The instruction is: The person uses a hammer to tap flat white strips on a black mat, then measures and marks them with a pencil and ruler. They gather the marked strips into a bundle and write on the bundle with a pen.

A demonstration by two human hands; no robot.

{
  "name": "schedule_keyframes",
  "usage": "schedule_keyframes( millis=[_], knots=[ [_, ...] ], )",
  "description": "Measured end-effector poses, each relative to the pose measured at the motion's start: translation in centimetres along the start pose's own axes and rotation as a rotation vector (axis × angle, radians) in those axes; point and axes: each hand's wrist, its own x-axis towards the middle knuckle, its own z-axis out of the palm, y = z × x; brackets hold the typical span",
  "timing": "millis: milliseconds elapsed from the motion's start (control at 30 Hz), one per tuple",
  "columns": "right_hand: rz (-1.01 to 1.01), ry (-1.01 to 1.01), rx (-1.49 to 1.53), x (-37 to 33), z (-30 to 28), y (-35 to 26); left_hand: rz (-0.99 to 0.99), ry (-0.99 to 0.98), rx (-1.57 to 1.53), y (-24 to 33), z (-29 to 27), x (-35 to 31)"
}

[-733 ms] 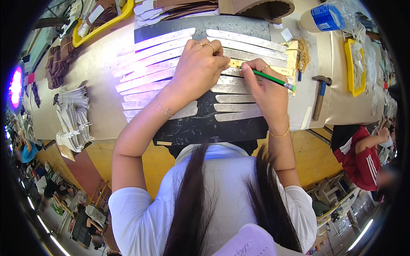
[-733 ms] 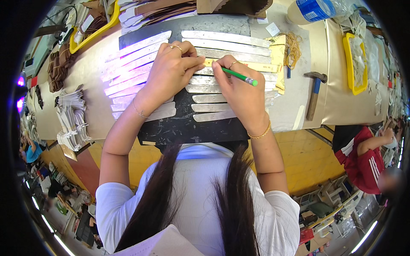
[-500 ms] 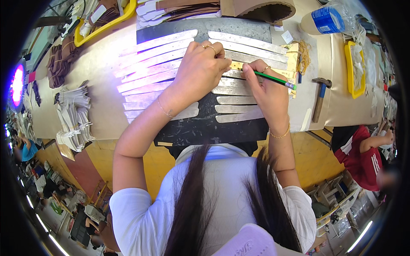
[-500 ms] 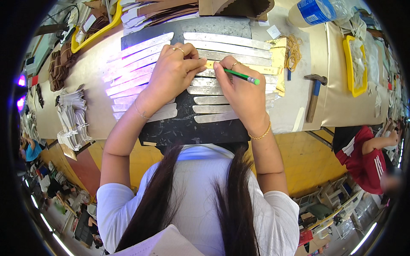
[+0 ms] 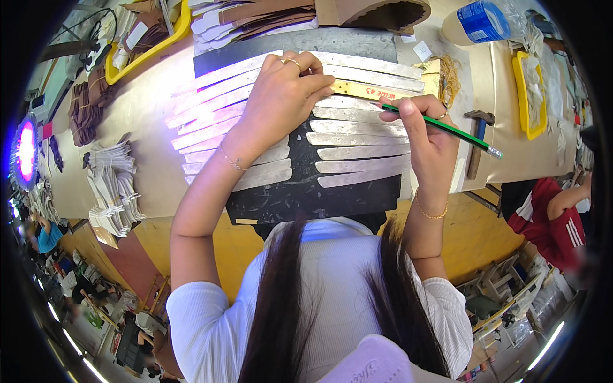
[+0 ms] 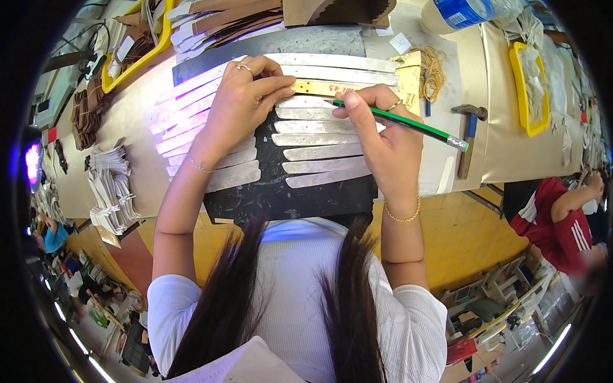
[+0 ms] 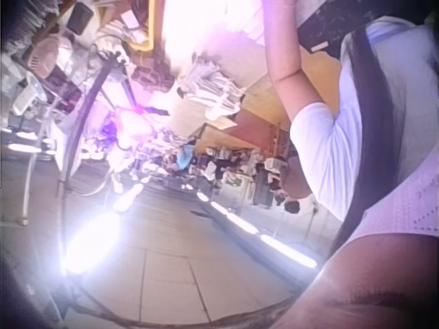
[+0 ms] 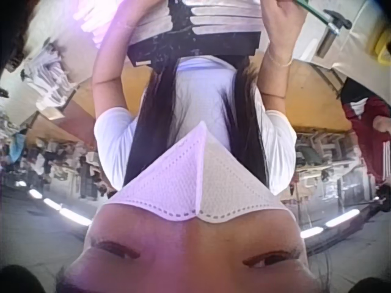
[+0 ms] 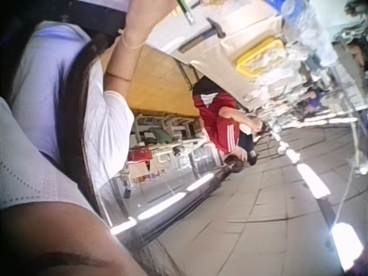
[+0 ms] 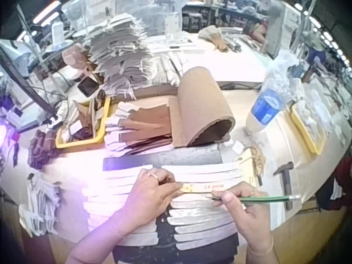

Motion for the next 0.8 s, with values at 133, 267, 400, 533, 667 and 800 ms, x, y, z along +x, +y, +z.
schedule_keyframes(
  millis=[133,267,400,533,667,800],
  knots=[
    [0.014,-0.012,0.009,-0.15,-0.04,0.25,-0.001,0.005,-0.009,-0.35,0.41,0.03],
    [0.009,-0.022,-0.01,-0.11,0.09,0.25,-0.016,0.003,-0.029,-0.34,0.48,0.1],
    [0.01,-0.03,-0.034,-0.02,0.14,0.39,-0.019,-0.006,-0.047,-0.26,0.34,0.18],
    [0.011,-0.035,-0.058,0.09,0.26,0.22,-0.022,-0.005,-0.041,-0.29,0.34,0.12],
    [-0.006,-0.029,-0.071,0.18,0.39,0.52,-0.017,0.004,-0.043,-0.4,0.41,-0.02],
    [0.012,-0.033,-0.082,0.29,0.36,0.28,-0.011,0.017,-0.048,-0.44,0.6,-0.1]
  ],
)
